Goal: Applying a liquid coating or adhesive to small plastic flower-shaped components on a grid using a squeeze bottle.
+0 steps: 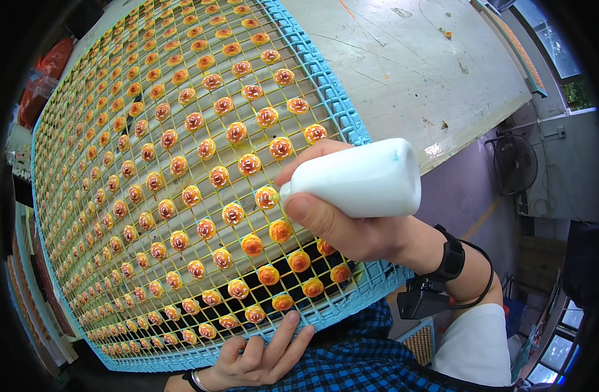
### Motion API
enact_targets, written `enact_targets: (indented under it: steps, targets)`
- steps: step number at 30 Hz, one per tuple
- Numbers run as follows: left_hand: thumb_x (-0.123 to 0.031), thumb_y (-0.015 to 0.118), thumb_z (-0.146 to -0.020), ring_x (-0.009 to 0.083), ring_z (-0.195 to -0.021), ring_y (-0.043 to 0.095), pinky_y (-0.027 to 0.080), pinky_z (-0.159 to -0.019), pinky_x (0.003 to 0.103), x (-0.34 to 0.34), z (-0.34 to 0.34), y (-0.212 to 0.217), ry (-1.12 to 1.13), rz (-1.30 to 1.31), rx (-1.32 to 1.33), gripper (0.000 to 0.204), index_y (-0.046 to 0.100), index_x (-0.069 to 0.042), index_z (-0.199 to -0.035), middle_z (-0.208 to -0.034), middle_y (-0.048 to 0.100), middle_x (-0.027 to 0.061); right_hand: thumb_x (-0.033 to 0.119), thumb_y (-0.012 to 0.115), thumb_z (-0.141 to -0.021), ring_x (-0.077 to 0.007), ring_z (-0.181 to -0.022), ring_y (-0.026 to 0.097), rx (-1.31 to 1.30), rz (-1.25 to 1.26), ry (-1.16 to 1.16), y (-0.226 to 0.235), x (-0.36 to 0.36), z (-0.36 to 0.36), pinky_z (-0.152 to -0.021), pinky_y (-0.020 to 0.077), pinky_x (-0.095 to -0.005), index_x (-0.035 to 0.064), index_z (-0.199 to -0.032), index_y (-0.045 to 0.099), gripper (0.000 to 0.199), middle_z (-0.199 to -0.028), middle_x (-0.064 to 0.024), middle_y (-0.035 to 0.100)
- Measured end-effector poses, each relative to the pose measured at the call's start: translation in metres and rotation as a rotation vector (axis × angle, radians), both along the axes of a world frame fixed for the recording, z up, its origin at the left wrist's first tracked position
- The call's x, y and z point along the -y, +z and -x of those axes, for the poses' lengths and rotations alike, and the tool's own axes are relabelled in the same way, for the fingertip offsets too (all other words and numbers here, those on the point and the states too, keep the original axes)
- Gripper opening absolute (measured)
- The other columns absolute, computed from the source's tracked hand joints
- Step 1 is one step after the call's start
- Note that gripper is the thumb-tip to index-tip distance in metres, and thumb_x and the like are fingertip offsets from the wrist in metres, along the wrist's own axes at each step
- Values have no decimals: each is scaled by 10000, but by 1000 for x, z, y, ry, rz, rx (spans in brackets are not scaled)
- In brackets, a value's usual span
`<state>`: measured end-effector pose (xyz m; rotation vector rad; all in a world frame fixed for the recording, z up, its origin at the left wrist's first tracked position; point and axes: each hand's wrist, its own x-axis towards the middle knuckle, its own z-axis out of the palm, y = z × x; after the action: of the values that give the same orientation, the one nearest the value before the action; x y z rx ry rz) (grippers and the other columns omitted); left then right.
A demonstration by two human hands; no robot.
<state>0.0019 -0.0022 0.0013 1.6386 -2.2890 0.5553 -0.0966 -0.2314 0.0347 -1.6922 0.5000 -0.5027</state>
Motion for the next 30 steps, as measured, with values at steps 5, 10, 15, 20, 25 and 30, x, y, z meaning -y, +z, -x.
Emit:
enact_targets:
  steps: [5, 10, 15, 20, 25, 30]
  targets:
    - [-289, 453, -885, 98, -753, 326, 241, -590, 225, 0, 0, 0, -5, -1, -1, 301, 626, -240, -1126, -1150, 627, -81, 282, 623, -838, -131, -708, 583, -65, 38, 16, 2, 1, 0, -640, 478, -252, -7, -935, 598, 306, -817, -78, 593]
    - [-293, 450, -886, 97, -753, 327, 241, -597, 228, 0, 0, 0, 3, 2, 5, 304, 625, -243, -1130, -1152, 626, -82, 459, 581, -836, -64, -648, 557, -94, 22, 8, 1, 0, 0, -627, 484, -210, -16, -997, 561, 502, -774, -37, 564]
    - [-293, 452, -884, 96, -752, 327, 239, -599, 230, 0, 0, 0, 2, 5, 9, 308, 622, -245, -1136, -1153, 625, -81, 178, 638, -845, -160, -768, 593, -16, -57, -5, -1, 0, 1, -682, 471, -273, 6, -898, 616, 182, -857, -94, 609]
    - [-293, 451, -886, 95, -750, 324, 236, -597, 229, -1, 1, 0, -3, -17, 12, 309, 621, -245, -1140, -1157, 625, -79, 209, 631, -852, -147, -773, 586, -16, -60, -16, 0, 1, 3, -686, 468, -271, 2, -906, 610, 215, -877, -96, 602]
    - [-297, 449, -890, 96, -751, 323, 232, -592, 228, -3, 4, -1, -3, -35, 37, 309, 621, -246, -1141, -1161, 623, -76, 239, 600, -875, -114, -740, 584, 87, 10, -76, 4, 5, 12, -645, 471, -243, -12, -942, 594, 260, -894, -89, 593]
    - [-285, 435, -895, 100, -752, 321, 235, -595, 228, 1, 1, -1, -5, 4, 15, 310, 620, -249, -1142, -1163, 622, -73, 200, 578, -892, -80, -679, 577, 38, 63, -133, 4, 8, 15, -603, 466, -215, -22, -963, 583, 233, -872, -74, 591]
